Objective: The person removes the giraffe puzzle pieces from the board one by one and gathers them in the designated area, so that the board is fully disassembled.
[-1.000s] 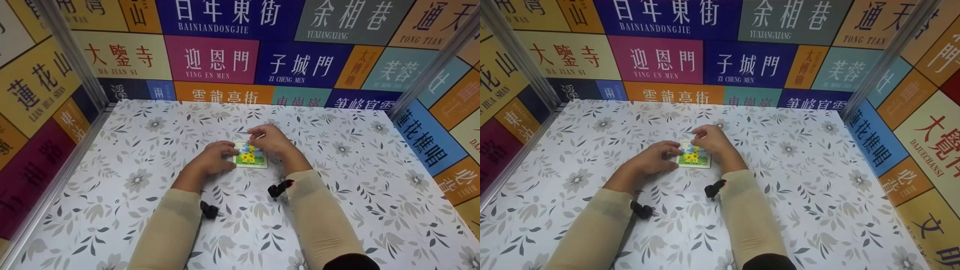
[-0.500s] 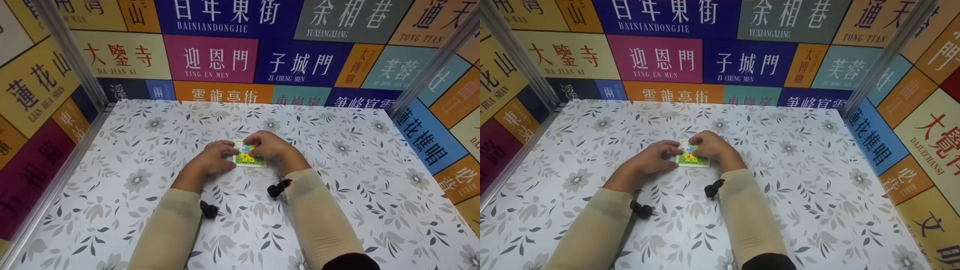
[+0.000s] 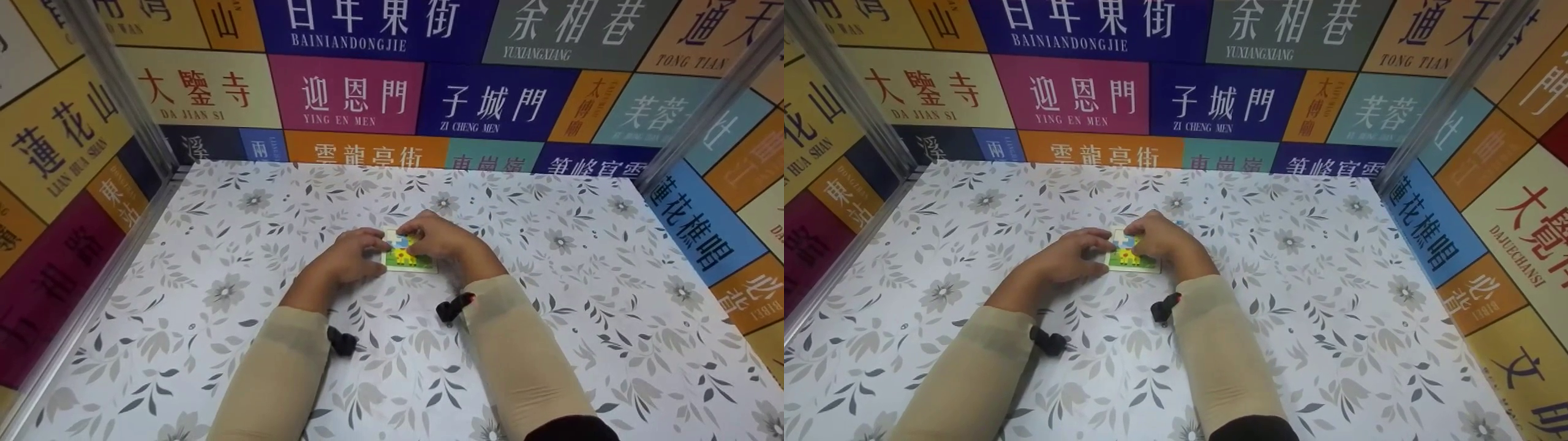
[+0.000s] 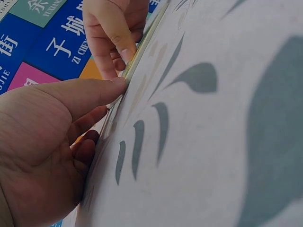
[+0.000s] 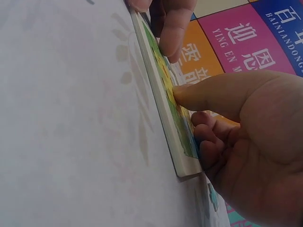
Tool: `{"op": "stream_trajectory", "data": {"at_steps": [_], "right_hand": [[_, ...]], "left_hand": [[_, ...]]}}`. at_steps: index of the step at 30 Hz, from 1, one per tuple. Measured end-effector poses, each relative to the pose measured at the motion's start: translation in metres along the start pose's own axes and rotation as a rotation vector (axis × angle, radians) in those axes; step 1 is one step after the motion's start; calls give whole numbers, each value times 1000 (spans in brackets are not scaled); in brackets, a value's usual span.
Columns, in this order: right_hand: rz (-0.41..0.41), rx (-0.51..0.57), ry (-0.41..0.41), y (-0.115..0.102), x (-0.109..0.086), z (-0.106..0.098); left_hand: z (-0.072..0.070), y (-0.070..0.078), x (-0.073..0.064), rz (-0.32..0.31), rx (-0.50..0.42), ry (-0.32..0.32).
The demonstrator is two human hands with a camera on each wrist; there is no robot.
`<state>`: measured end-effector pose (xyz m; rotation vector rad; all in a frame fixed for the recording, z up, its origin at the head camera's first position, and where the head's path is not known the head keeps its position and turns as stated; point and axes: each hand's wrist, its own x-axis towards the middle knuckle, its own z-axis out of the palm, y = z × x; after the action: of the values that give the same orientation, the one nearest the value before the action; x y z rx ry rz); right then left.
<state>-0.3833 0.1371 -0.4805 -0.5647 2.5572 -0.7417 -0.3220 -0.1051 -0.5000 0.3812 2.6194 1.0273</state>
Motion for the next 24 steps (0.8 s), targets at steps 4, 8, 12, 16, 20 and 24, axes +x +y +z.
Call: {"op": "stream_trajectory", "data": {"at_steps": [4,8,12,16,20,24], "right_hand": [[33,19,2,-1,0,0],[23,24,20,-1,-1,0],[31,83,63,-2,-1,0],[72,180,110,-1,0,-1],[84,201,135,1,0,-2],[100,217,160,2,0,-2]], "left_hand": [[1,0,0,-7,-4,3],[0,0,-1,4,-15,10],[1,-2,-3,43,-8,19],[1,-2,-4,38,-11,22],[1,-1,-4,19,-11,24],[1,1,-3,17,0,22]]}}
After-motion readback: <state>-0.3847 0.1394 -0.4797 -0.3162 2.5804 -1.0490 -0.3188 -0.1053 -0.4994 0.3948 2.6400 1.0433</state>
